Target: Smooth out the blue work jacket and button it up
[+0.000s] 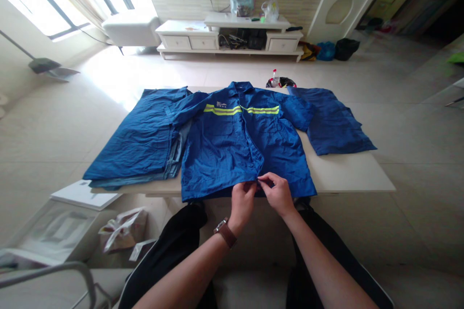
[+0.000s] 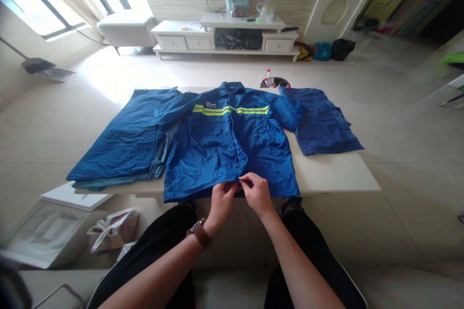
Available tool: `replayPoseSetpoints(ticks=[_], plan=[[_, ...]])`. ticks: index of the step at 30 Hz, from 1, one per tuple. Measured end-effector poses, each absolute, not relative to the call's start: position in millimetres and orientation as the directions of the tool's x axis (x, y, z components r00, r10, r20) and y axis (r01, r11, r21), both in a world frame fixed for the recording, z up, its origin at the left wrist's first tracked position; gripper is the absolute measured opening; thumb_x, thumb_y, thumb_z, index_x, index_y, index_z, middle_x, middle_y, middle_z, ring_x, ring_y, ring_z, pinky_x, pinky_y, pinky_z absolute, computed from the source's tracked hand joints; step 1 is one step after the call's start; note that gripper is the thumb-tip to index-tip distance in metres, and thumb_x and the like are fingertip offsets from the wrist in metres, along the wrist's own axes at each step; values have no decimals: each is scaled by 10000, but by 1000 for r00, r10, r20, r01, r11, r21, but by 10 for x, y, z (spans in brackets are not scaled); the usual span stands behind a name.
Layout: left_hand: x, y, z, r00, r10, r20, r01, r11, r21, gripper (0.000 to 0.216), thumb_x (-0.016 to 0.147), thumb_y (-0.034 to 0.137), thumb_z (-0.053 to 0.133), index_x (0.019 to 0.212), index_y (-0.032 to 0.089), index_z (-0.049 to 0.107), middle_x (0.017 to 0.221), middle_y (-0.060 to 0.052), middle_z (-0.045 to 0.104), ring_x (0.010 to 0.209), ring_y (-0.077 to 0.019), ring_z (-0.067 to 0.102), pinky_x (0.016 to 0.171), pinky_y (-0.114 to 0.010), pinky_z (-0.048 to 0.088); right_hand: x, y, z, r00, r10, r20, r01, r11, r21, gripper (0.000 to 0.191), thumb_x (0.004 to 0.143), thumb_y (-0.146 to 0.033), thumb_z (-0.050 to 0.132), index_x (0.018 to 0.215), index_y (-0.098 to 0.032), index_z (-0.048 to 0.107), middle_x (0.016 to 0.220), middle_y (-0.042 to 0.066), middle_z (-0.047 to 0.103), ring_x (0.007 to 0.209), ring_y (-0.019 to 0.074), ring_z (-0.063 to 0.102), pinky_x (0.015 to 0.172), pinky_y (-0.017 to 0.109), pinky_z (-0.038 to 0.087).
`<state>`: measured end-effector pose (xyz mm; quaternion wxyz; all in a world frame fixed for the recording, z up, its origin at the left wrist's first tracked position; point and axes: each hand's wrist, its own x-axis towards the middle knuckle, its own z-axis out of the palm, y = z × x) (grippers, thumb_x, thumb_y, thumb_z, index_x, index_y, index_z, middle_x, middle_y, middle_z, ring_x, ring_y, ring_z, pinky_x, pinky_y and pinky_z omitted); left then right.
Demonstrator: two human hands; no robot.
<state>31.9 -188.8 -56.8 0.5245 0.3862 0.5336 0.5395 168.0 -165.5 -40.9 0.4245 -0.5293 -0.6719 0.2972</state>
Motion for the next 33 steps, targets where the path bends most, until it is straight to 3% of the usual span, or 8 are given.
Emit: replayPoseSetpoints(ticks=[6, 10, 13, 16, 21, 27, 33], plan=[[303, -1838, -589, -155, 974, -167, -183, 138, 973, 159, 819, 296, 690, 779, 150, 737, 748, -64, 754, 665, -176, 639, 657, -273, 489, 1672, -1657, -422, -86, 968, 234, 435, 248, -866, 113, 908, -254, 676, 838, -216, 756, 807, 39, 759, 715, 199, 680, 678, 305, 520], [301, -1815, -576, -156, 974, -163, -186, 133, 974, 146, 803, 275, 664, 759, 148, 721, 719, -42, 723, 652, -161, 594, 656, -270, 472, 1645, -1680, -396, -82, 962, 259, 448, 268, -853, 134, 933, -277, 651, 1018, -223, 739, 901, 46, 756, 770, 200, 694, 704, 304, 550], [293, -1806, -551, -172, 974, -147, -175, 117, 978, 127, 789, 258, 655, 756, 148, 710, 721, -28, 709, 660, -152, 564, 669, -267, 457, 1632, -1698, -395, -134, 940, 314, 469, 339, -816, 239, 888, -221, 666, 1125, -231, 694, 1030, 57, 725, 792, 189, 673, 686, 294, 555], [289, -1804, -529, -165, 976, -140, -169, 112, 979, 139, 783, 273, 666, 772, 145, 718, 740, -32, 720, 666, -153, 558, 671, -267, 450, 1633, -1705, -425, -176, 917, 358, 521, 395, -757, 240, 868, -123, 609, 1061, -234, 697, 1096, 67, 699, 888, 202, 681, 745, 307, 565], [298, -1815, -521, -140, 982, -126, -149, 105, 983, 180, 822, 311, 670, 818, 145, 740, 764, -44, 728, 704, -170, 581, 694, -275, 461, 1643, -1715, -466, -164, 890, 425, 577, 436, -690, 294, 890, -88, 575, 1095, -234, 728, 1095, 81, 685, 1012, 236, 696, 894, 353, 580], [304, -1834, -544, -129, 988, -80, -80, 70, 994, 176, 880, 280, 633, 861, 150, 749, 827, -56, 750, 756, -180, 608, 760, -283, 479, 1629, -1749, -445, -202, 895, 397, 613, 432, -662, 327, 972, -136, 549, 1184, -262, 765, 1084, 83, 697, 960, 227, 705, 886, 350, 586], [317, -1859, -556, -99, 994, -53, 17, 55, 998, 199, 901, 302, 628, 861, 156, 756, 773, -48, 721, 735, -181, 587, 743, -284, 468, 1598, -1766, -444, -152, 905, 396, 647, 394, -653, 252, 974, -136, 536, 1072, -233, 747, 985, 84, 707, 919, 238, 702, 838, 341, 566]])
